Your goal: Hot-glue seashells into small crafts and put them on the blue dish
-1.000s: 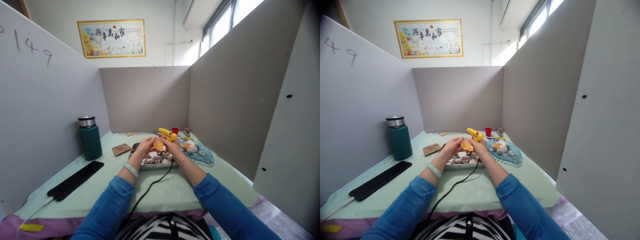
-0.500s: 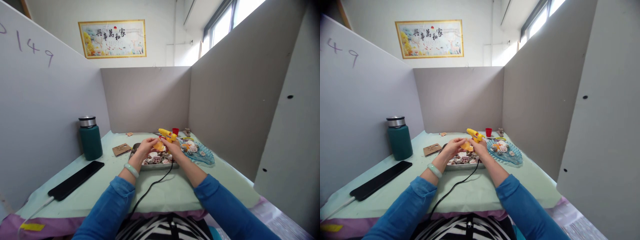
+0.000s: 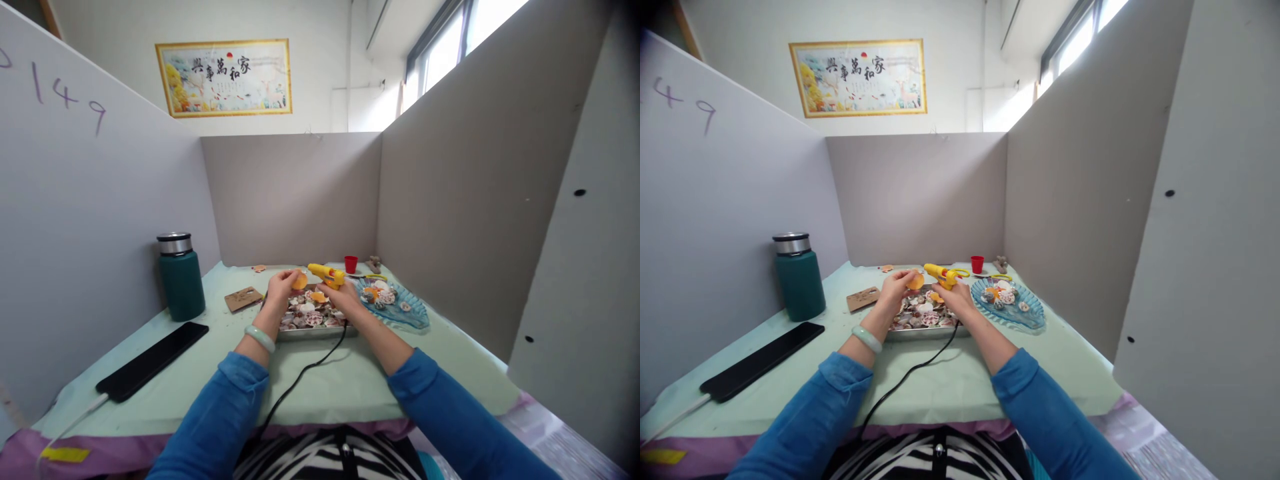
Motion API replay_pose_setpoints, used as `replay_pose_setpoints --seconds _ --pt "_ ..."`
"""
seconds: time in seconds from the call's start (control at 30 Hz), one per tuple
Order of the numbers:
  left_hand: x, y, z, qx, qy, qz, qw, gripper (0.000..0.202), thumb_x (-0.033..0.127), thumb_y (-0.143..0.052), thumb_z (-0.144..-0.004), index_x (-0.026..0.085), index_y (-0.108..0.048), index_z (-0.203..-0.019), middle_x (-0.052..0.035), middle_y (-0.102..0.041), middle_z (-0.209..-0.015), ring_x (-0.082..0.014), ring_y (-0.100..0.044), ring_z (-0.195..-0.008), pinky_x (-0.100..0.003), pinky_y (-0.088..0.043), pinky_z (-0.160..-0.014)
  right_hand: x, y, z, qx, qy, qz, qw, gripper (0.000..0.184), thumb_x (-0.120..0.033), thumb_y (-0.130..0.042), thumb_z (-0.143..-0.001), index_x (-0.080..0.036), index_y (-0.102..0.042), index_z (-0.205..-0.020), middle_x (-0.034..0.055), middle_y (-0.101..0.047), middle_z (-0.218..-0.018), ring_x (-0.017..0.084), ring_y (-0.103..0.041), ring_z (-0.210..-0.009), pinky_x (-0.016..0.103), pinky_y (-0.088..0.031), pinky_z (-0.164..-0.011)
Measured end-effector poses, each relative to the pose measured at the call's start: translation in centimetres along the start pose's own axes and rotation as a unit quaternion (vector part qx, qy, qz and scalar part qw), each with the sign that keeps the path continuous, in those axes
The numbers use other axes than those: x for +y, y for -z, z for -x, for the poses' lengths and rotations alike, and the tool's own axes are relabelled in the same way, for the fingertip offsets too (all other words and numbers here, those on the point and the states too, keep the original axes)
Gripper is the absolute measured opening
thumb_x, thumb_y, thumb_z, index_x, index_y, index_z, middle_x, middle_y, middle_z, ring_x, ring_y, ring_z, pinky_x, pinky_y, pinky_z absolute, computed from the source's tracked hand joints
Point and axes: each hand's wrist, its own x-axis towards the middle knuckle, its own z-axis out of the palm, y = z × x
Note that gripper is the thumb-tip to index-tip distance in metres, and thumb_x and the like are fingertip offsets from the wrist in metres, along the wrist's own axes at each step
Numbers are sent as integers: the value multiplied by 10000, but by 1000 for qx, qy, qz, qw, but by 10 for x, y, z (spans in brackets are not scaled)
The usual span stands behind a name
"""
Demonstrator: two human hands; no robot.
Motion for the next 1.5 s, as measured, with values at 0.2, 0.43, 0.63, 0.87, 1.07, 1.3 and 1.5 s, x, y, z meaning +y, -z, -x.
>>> replay_pose_setpoints --seconds 0.2,0.43,0.63,0.87,1.07,1.3,1.5 --pt "1 0 1 3 -10 3 1000 339 384 -751 -614 116 -629 -781 -57 -622 -750 -149 -585 -658 -273 -523 -540 10 -5 -4 -20 18 -1 1000 297 -445 -619 -693 -176 -704 -783 -12 -569 -533 132 -525 -530 209 -362 -471" --pt "2 -1 3 -1 -11 10 1000 360 396 -760 -599 111 -620 -768 -56 -607 -740 -152 -584 -655 -270 -519 -530 8 -4 -2 -19 37 -10 999 283 -430 -605 -699 -171 -694 -769 -15 -581 -555 130 -527 -543 206 -379 -486" --pt "5 -2 5 12 -7 3 1000 356 388 -760 -597 113 -628 -781 -64 -621 -758 -153 -581 -665 -278 -519 -542 10 -6 -3 -13 45 -1 999 263 -424 -597 -699 -175 -677 -727 -18 -565 -538 129 -519 -540 208 -375 -490" --pt "6 -2 4 10 -4 5 1000 331 361 -753 -615 112 -631 -796 -74 -638 -773 -152 -589 -678 -268 -519 -554 14 -8 -5 -4 59 7 998 254 -429 -605 -687 -183 -668 -705 -14 -597 -587 149 -556 -613 211 -383 -514" --pt "2 0 1 -4 -5 5 1000 339 379 -751 -615 123 -632 -803 -58 -636 -756 -158 -602 -663 -277 -521 -544 9 -6 -3 -7 68 5 998 255 -410 -585 -699 -181 -679 -760 -12 -630 -643 158 -578 -658 226 -409 -566" --pt "0 1 0 11 1 -5 1000 342 387 -745 -622 123 -632 -807 -64 -639 -772 -150 -590 -666 -261 -510 -535 10 -5 -3 -4 64 0 998 271 -427 -586 -706 -180 -682 -766 -1 -631 -651 177 -590 -702 228 -408 -573" --pt "-2 1 -1 5 6 -5 1000 376 418 -760 -596 126 -629 -793 -61 -648 -752 -154 -604 -651 -271 -505 -550 9 -6 -2 -8 66 16 998 258 -422 -588 -706 -182 -676 -740 -15 -598 -579 158 -573 -622 220 -397 -538"
